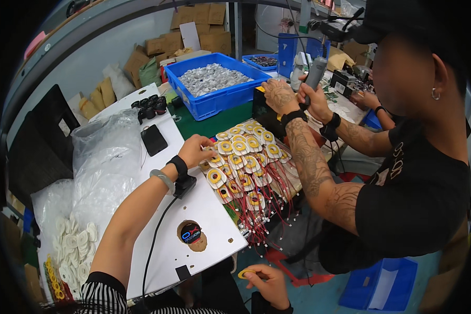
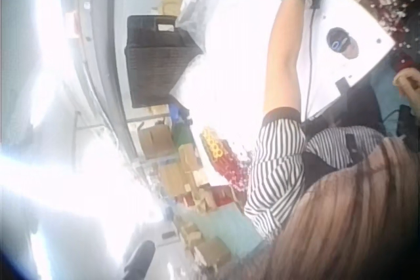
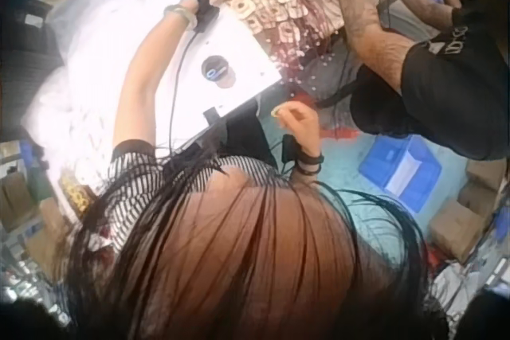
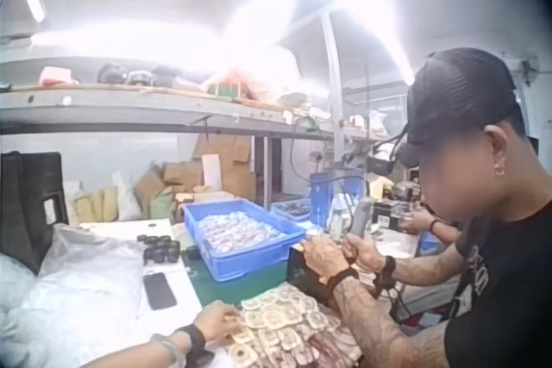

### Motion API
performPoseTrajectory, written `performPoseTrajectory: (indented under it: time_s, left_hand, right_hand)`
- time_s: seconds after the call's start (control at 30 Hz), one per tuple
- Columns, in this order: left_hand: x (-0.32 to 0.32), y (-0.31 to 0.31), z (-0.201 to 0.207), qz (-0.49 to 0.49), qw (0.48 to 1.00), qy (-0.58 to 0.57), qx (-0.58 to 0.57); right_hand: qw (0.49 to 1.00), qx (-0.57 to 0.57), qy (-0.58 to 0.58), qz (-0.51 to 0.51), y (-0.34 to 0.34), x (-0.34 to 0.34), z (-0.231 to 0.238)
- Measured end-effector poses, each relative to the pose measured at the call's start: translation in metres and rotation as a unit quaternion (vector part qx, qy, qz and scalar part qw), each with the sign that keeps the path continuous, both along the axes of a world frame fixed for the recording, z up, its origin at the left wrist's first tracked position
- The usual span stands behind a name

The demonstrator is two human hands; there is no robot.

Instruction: Manually assemble small electronic components with wiring.

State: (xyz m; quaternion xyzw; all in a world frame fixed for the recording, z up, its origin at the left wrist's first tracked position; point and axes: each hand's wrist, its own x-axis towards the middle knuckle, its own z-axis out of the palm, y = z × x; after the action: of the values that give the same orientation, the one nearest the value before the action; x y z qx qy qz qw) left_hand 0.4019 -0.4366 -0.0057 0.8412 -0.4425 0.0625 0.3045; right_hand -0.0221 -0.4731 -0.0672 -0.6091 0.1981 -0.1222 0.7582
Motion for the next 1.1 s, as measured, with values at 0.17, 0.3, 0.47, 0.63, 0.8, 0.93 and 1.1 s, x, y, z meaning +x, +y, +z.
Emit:
performPoseTrajectory:
  time_s: [0.17,0.3,0.47,0.63,0.8,0.93,1.1]
  left_hand:
    - [-0.025,0.058,0.034,-0.005,0.996,0.088,0.014]
    - [-0.084,0.15,0.102,-0.113,0.981,0.13,0.088]
    - [-0.144,0.302,0.151,-0.015,0.978,0.18,0.107]
    - [-0.183,0.419,0.108,0.154,0.953,0.218,0.145]
    - [-0.166,0.443,0.046,0.222,0.955,-0.115,0.162]
    - [-0.147,0.442,0.024,0.23,0.947,-0.114,0.194]
    - [-0.154,0.435,0.034,0.237,0.929,-0.083,0.271]
  right_hand:
    - [0.991,-0.024,0.011,0.129,0.016,0.018,0.01]
    - [0.978,-0.047,0.044,0.196,0.035,0.021,0.015]
    - [0.977,-0.026,-0.007,0.213,0.071,0.034,0.01]
    - [0.953,-0.029,-0.027,0.299,0.104,0.042,0.013]
    - [0.928,-0.085,-0.006,0.361,0.132,0.039,0.019]
    - [0.915,-0.128,0.012,0.383,0.145,0.034,0.021]
    - [0.914,-0.138,0.021,0.38,0.15,0.035,0.019]
